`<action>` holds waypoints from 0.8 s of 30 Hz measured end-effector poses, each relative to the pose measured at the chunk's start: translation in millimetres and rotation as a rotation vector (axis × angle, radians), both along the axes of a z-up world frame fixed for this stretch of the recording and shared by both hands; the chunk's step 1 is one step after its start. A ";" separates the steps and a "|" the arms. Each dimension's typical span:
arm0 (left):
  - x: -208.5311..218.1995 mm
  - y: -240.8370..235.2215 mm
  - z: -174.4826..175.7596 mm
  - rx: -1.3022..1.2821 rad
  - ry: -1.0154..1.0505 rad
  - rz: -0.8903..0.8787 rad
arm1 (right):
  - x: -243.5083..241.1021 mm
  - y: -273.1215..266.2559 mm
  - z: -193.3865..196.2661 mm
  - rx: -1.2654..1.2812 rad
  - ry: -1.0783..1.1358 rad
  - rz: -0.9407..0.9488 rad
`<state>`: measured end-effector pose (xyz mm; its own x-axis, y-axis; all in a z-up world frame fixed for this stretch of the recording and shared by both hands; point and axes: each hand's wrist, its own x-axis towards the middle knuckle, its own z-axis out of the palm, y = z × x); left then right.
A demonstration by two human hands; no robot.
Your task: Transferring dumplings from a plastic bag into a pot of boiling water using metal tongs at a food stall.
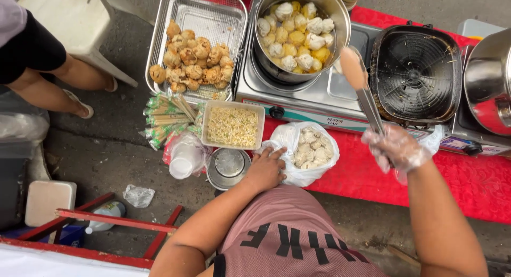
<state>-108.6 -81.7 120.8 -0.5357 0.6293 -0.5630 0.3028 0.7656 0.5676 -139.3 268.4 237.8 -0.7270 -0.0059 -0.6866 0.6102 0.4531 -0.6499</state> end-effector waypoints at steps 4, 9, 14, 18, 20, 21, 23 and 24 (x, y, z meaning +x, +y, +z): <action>-0.9 -1.5 -6.1 0.007 0.023 -0.011 | -79.4 -84.2 90.2 0.653 -0.284 0.156; 0.5 -1.2 -17.8 0.015 0.033 -0.030 | -124.7 -76.1 88.8 0.658 -0.212 0.210; -4.3 -4.2 -10.4 0.009 -0.018 -0.028 | -134.4 -90.7 133.1 0.811 -0.287 0.295; -4.5 -5.0 -14.1 0.028 -0.018 -0.021 | -127.1 -73.9 138.6 0.836 -0.237 0.271; -6.1 -4.5 -10.9 0.026 -0.025 -0.026 | -122.6 -72.3 140.6 0.798 -0.221 0.206; -5.9 -5.1 -9.4 0.021 -0.037 -0.029 | -119.6 -71.7 140.6 0.754 -0.209 0.144; -7.3 -5.2 -6.6 0.021 -0.041 -0.029 | -123.8 -79.2 146.8 0.863 -0.264 0.301; -7.4 -5.5 -5.2 0.022 -0.046 -0.026 | -125.5 -83.3 149.9 0.966 -0.317 0.458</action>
